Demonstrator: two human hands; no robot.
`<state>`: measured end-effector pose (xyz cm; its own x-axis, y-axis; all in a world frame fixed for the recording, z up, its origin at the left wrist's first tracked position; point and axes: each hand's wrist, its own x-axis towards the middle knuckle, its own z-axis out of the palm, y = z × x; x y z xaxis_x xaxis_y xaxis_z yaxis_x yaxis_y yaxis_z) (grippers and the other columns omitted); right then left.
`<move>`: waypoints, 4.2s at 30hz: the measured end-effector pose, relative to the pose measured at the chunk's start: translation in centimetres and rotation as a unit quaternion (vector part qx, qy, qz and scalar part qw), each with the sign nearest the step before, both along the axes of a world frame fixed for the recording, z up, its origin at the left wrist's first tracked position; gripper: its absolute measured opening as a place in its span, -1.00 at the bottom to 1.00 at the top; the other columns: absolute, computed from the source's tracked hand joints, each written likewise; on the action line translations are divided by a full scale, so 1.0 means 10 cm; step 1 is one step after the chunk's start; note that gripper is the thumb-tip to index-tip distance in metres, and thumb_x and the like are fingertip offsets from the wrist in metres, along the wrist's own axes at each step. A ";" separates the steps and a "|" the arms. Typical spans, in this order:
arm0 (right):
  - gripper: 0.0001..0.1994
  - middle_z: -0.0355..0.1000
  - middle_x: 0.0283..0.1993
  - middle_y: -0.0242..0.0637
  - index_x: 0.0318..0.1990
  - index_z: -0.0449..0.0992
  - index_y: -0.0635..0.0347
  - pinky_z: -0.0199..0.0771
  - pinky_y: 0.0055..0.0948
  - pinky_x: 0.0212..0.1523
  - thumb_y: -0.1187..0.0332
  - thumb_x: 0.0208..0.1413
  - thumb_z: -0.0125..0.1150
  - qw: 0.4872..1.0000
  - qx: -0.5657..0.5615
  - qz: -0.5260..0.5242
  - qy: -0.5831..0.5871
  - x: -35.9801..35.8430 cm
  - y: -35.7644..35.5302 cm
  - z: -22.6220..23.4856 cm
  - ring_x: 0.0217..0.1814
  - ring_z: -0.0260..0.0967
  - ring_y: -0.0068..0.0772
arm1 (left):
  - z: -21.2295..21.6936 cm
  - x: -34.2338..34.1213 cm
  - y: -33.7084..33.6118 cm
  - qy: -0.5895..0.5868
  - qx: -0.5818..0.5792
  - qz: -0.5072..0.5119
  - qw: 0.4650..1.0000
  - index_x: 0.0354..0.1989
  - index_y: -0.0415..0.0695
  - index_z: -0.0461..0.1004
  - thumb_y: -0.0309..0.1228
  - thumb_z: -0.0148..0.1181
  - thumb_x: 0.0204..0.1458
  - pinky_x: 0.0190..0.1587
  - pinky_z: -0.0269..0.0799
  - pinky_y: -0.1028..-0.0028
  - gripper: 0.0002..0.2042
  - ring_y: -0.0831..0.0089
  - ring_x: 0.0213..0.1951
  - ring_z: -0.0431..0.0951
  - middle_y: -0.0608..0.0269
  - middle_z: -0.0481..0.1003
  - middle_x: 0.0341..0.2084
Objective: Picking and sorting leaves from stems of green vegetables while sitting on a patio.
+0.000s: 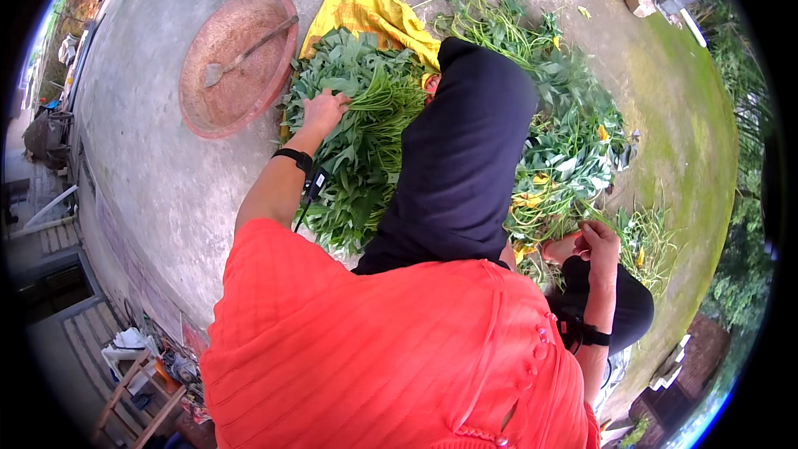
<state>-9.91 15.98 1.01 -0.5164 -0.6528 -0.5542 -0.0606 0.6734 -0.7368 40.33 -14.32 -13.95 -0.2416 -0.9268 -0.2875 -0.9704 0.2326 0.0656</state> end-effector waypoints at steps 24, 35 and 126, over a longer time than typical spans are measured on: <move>-0.79 0.43 -0.52 -0.16 -0.15 0.41 0.40 0.24 -0.51 -0.80 0.48 0.08 0.04 0.940 -0.067 -0.265 -0.203 -1.12 -0.47 -1.29 -0.57 0.45 -0.26 | 2.54 -2.50 -0.63 0.616 0.284 0.040 0.734 -0.04 -0.28 0.42 -0.34 0.14 0.08 -0.31 0.46 0.48 -0.67 0.41 -0.37 0.53 0.17 0.51 -0.36; -0.71 0.52 -0.16 -0.20 -0.19 0.60 -0.03 0.42 -0.21 -0.03 0.35 -0.11 0.06 0.906 0.049 0.411 0.082 0.49 -1.04 -1.87 -0.06 0.45 -0.09 | 1.59 -3.71 -0.03 0.490 0.408 0.134 0.759 -0.10 -0.30 0.45 -0.41 0.14 0.07 -0.41 0.48 0.50 -0.73 0.39 -0.46 0.55 0.14 0.53 -0.45; -0.74 0.16 -0.68 -0.42 -0.43 0.42 0.34 0.17 -0.58 -0.57 0.28 0.15 0.04 0.927 -0.324 -0.106 -0.157 -0.25 0.09 0.95 -0.65 0.20 -0.50 | 1.58 -4.22 0.73 0.612 0.413 -0.101 0.667 -0.38 -0.18 0.49 -0.39 0.17 0.06 -0.26 0.39 0.52 -0.89 0.51 -0.48 0.50 0.26 0.53 -0.53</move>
